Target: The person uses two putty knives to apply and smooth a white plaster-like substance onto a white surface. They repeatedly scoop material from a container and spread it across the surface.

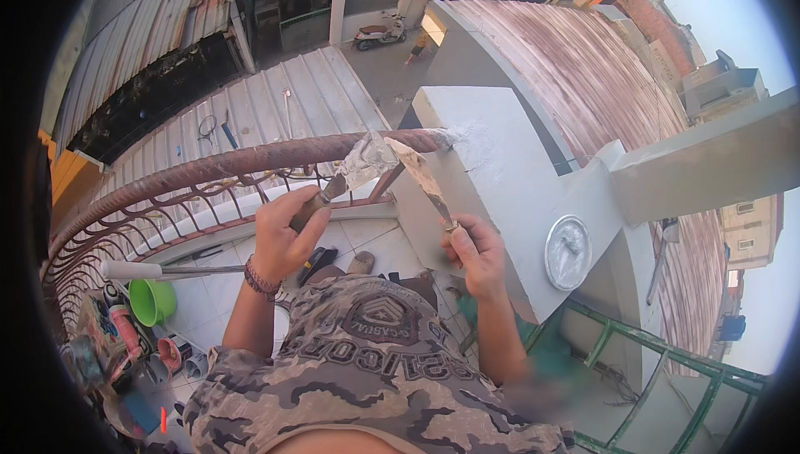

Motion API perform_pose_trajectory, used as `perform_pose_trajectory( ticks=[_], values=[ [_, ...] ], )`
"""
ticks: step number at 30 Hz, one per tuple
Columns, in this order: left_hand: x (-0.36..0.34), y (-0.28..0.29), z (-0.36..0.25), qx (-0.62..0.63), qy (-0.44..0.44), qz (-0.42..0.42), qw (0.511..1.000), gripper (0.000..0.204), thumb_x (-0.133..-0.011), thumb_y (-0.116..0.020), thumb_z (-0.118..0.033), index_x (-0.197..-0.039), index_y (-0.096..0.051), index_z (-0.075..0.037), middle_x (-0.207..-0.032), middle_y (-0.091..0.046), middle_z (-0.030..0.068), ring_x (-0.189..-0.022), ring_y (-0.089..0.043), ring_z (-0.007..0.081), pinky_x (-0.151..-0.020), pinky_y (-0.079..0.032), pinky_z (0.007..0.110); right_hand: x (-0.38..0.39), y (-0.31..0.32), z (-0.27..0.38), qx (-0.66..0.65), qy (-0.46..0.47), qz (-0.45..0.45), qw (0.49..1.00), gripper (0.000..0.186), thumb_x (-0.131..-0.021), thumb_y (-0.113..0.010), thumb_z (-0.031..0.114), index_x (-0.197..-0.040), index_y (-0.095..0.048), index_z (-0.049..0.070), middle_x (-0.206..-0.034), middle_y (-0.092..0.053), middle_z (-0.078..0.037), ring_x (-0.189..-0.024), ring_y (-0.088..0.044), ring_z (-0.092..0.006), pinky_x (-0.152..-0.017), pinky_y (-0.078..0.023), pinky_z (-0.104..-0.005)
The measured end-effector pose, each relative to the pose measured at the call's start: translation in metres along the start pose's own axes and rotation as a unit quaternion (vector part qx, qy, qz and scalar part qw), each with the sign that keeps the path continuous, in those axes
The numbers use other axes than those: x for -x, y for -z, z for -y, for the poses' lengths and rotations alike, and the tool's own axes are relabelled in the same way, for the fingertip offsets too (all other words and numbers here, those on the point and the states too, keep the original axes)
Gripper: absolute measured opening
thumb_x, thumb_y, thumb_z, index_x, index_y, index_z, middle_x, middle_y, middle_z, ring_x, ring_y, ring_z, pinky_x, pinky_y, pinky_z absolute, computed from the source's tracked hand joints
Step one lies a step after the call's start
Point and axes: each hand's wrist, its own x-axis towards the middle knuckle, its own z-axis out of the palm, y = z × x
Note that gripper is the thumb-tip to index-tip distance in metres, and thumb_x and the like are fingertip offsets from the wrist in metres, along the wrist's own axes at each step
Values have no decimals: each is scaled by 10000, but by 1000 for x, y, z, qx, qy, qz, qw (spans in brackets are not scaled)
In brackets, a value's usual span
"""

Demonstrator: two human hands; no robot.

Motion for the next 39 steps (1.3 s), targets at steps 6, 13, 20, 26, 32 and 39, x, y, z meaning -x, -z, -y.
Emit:
perform_pose_trajectory(
  ticks=[6, 13, 20, 26, 32, 39],
  values=[
    [4, 1, 7, -12, -11, -27, 999, 266, -779, -738, -125, -1006, -690, 4, -765, -687, 144, -593, -662, 244, -558, -516, 302, 2, -5, 1, 10, 5, -22, 1000, 314, -1004, -562, 251, -1159, -620, -16, -805, -614, -20, -622, -492, -42, -510, -357, -176],
    [1, 2, 5, -37, -46, -26, 998, 258, -755, -737, -129, -980, -691, -11, -713, -660, 110, -554, -638, 250, -514, -498, 320, 3, -8, -2, 16, -9, -24, 1000, 292, -1004, -556, 229, -1155, -623, -11, -795, -612, -16, -605, -474, -37, -494, -339, -180],
    [0, 6, 8, -51, -60, -33, 996, 258, -746, -737, -128, -977, -689, -24, -701, -647, 100, -537, -624, 245, -495, -486, 326, 3, -11, -2, 17, -19, -19, 999, 268, -999, -565, 195, -1151, -634, -14, -789, -615, -11, -610, -475, -40, -506, -349, -182],
    [1, 13, 9, -70, -61, -23, 995, 273, -738, -741, -107, -988, -685, -11, -718, -655, 115, -559, -634, 241, -513, -488, 316, 2, -18, -2, 48, -11, -27, 998, 259, -977, -609, 157, -1158, -660, -21, -794, -602, 2, -647, -466, -29, -562, -355, -178],
    [2, 19, 4, -55, -51, -7, 997, 280, -737, -737, -57, -997, -677, 26, -748, -670, 145, -610, -662, 244, -568, -504, 302, -2, -23, -4, 181, 72, -47, 980, 257, -946, -646, 148, -1127, -682, -30, -807, -614, -17, -702, -531, -77, -630, -419, -223],
    [2, 21, 5, -36, -75, -26, 996, 272, -733, -731, -46, -988, -679, 33, -748, -672, 142, -600, -654, 233, -569, -501, 296, -12, -29, 14, 319, 150, -56, 934, 260, -902, -678, 125, -1105, -688, -38, -805, -633, -83, -710, -576, -130, -653, -451, -258]
  ],
)
